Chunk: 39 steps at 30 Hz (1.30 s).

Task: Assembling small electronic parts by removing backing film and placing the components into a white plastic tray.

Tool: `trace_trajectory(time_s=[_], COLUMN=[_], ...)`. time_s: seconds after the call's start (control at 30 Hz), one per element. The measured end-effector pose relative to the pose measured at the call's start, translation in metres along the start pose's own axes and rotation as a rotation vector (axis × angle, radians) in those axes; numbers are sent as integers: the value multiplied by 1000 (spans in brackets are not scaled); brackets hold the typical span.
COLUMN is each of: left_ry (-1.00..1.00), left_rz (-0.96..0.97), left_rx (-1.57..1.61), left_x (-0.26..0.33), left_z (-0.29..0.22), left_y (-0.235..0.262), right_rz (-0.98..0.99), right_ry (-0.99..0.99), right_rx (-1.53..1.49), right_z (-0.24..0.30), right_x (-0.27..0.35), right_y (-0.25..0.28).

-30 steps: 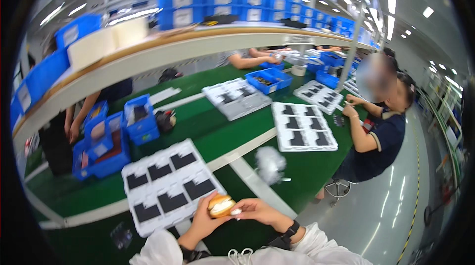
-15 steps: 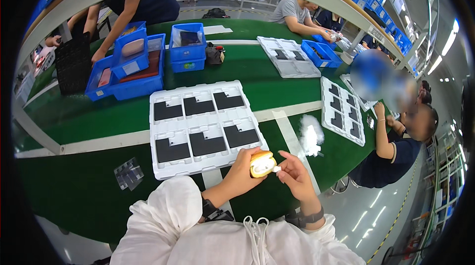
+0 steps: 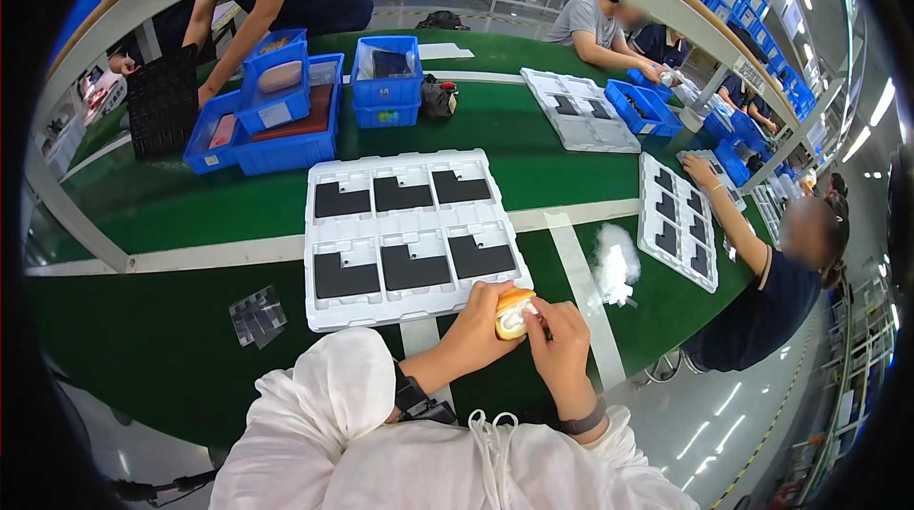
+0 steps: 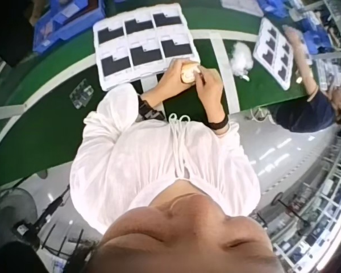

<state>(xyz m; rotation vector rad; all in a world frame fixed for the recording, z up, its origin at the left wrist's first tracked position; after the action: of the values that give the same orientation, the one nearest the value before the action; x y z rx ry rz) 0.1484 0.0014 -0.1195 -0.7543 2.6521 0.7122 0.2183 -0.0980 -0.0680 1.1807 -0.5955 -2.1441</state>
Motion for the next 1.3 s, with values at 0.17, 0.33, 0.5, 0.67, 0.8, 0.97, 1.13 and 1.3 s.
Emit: trace_trajectory(time_s=[0.17, 0.33, 0.5, 0.67, 0.8, 0.97, 1.13, 1.3], left_ry=[29, -8, 8, 211, 414, 225, 198, 174], left_rz=[-26, -46, 269, 201, 328, 663, 656, 690], left_rx=[-30, -20, 107, 590, 977, 441, 418, 395], left_x=[0, 0, 3, 11, 5, 18, 20, 15], left_z=[0, -1, 7, 34, 14, 9, 30, 24], left_y=[1, 6, -15, -22, -19, -39, -46, -47], right_rz=[26, -133, 131, 288, 183, -310, -677, -561], right_ry=[74, -228, -283, 31, -12, -433, 241, 328], right_rx=[136, -322, -578, -327, -245, -619, -464, 215], right_z=[8, -47, -48, -10, -34, -77, -4, 1], right_x=[3, 26, 28, 20, 19, -61, -218, -343], right_y=[-2, -1, -14, -19, -13, 71, 172, 201])
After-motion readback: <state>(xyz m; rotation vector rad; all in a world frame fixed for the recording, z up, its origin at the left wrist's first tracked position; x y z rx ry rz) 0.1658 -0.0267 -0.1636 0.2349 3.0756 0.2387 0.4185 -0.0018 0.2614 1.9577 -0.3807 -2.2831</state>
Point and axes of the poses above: each hand's wrist, its own x-axis away from the middle knuckle, its own y-axis out of the back of the hand, z = x × y, the point moved 6 cm from there along -x, towards the middle knuckle, and after that the axes turned 4 degrees about z, right-handed, at the moved point
